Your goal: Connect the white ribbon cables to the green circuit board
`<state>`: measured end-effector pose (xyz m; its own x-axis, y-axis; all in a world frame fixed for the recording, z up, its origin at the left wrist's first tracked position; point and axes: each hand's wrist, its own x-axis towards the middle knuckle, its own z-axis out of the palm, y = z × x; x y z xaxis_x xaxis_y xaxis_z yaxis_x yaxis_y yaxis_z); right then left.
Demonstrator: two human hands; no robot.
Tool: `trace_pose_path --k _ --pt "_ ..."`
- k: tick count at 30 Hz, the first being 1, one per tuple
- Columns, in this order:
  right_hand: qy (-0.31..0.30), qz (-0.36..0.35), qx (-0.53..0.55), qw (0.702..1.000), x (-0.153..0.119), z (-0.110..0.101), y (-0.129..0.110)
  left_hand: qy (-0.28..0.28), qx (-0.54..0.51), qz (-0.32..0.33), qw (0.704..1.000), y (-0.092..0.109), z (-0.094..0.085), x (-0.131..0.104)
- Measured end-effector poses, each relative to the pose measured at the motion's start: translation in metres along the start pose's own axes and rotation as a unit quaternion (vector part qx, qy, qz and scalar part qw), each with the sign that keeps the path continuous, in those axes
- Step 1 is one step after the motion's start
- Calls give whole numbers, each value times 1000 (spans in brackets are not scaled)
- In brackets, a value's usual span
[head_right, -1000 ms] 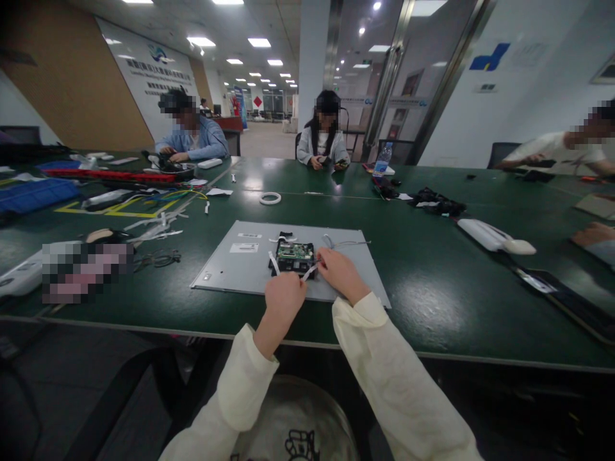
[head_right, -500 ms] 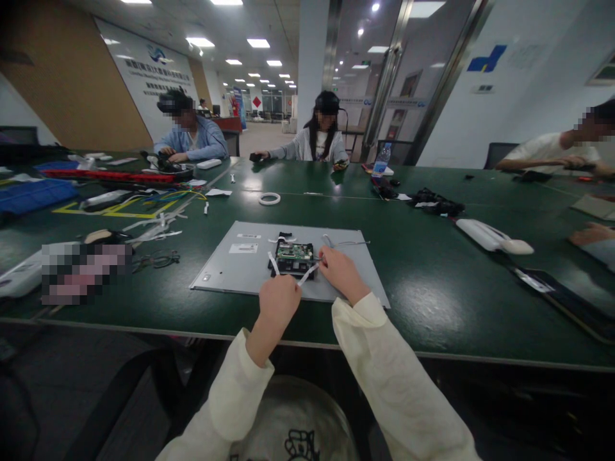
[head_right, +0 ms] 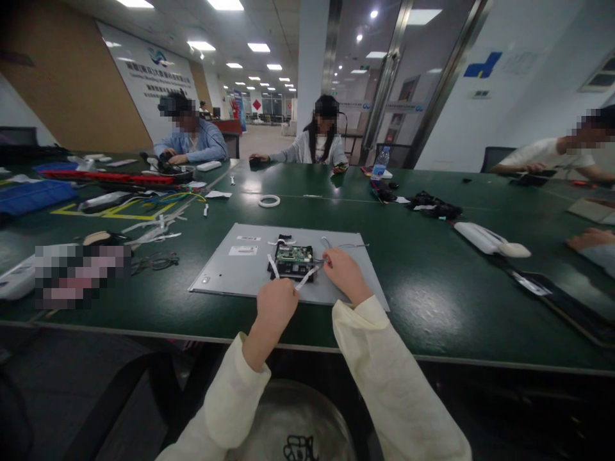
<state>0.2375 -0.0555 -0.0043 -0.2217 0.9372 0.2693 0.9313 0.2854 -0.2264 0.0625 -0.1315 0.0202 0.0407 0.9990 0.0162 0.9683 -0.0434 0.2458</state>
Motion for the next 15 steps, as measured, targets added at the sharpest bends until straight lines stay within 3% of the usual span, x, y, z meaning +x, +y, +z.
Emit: trace_pose_path --k 9,12,15 --pt "-13 -21 22 999 2 4 -3 -5 6 24 1000 -7 2 3" --pt "-9 -27 17 999 2 5 -3 0 20 43 999 -15 -11 13" --pt "-2 -35 32 999 2 5 -3 49 41 50 997 -25 -32 40"
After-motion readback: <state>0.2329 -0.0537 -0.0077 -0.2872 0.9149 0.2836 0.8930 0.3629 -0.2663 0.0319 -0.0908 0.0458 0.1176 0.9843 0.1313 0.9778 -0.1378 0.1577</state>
